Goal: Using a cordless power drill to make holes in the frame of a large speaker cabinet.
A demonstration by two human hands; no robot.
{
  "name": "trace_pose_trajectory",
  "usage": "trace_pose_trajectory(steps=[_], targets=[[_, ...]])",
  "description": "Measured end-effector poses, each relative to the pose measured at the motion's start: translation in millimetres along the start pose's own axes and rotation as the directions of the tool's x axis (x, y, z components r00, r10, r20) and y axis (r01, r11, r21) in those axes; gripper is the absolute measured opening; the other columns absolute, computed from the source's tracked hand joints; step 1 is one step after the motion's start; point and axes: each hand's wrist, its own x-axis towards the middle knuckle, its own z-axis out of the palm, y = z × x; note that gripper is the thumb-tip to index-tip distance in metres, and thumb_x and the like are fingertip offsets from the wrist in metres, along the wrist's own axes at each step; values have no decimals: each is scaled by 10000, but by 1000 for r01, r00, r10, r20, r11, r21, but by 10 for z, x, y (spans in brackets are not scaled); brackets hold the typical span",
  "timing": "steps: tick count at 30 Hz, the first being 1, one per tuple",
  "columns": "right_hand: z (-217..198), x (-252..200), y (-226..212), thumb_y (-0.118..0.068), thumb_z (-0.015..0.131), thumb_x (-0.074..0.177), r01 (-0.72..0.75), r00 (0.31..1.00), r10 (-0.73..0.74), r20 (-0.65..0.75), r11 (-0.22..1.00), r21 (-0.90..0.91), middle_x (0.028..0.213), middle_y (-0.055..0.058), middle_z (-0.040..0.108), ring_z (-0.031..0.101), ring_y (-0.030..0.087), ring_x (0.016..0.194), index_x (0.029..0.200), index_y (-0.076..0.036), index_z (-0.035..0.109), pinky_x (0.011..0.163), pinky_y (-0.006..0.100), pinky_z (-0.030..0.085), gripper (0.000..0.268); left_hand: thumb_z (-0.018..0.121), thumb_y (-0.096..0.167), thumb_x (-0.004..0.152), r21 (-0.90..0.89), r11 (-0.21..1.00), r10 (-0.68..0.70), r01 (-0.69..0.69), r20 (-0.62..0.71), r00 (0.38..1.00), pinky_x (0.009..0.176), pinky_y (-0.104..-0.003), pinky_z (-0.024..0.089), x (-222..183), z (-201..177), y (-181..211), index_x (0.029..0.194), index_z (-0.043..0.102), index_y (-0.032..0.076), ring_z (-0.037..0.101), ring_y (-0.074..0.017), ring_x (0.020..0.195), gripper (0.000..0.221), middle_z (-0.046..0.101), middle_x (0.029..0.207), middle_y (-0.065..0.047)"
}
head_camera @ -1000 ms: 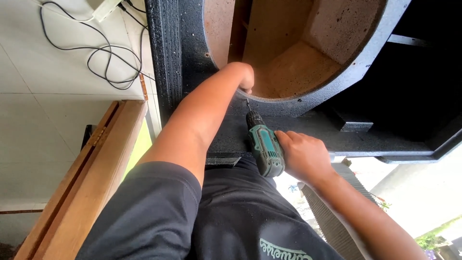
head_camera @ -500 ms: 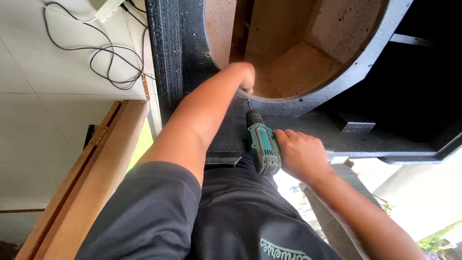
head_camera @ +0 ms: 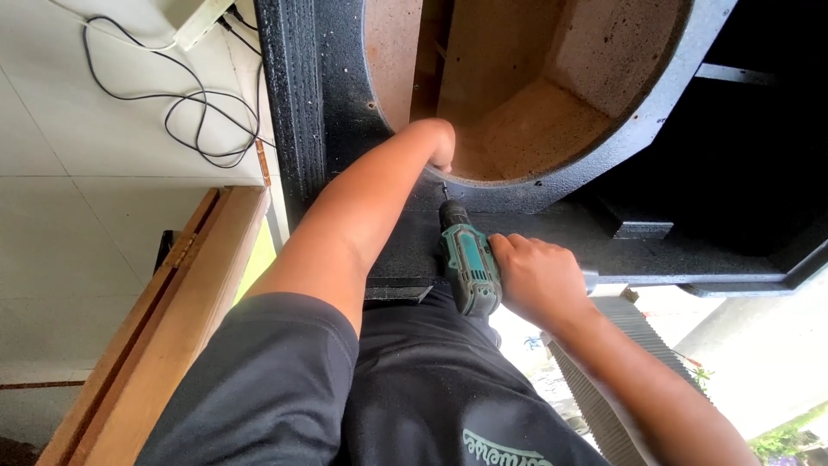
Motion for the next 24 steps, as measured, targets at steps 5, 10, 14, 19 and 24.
trace_pose_trajectory(steps=[5,10,14,19,24], targets=[[15,22,32,-177,511,970,9,1000,-9,16,1000,-5,829,25,661,731,176,759,1231,-77,645,673,323,601,310,784,366,868,-11,1000,18,-19,-68,998,964,-443,563,-42,11,-30,1128,761,1,706,-318,1122,449,757,1091,-160],[36,26,43,-181,516,972,22,1000,-22,-17,1000,-14,819,15,660,728,162,741,1215,-82,655,659,309,596,298,800,375,855,-22,999,25,-27,-82,996,957,-424,568,-18,19,-49,1115,769,9,713,-302,1110,450,763,1083,-155],[39,28,61,-165,496,963,13,1000,-13,-19,1000,10,816,18,654,729,172,740,1192,-81,649,653,320,593,288,793,349,860,-3,1000,20,-20,-76,997,975,-442,561,-55,10,-35,1132,760,2,702,-325,1131,442,752,1109,-173],[34,16,65,-156,509,956,20,1000,-19,-17,999,41,818,21,660,734,180,747,1203,-86,644,671,332,598,290,732,345,919,113,993,19,-22,28,999,1071,-451,501,-196,-70,54,1286,691,-30,617,-344,1284,526,694,1295,-192],[57,15,61,-168,536,962,28,999,-27,-33,999,30,811,25,658,726,166,738,1220,-88,648,683,320,595,292,740,317,914,70,997,19,-21,37,999,1066,-459,501,-82,-45,30,1265,705,-19,635,-349,1254,486,707,1256,-198]])
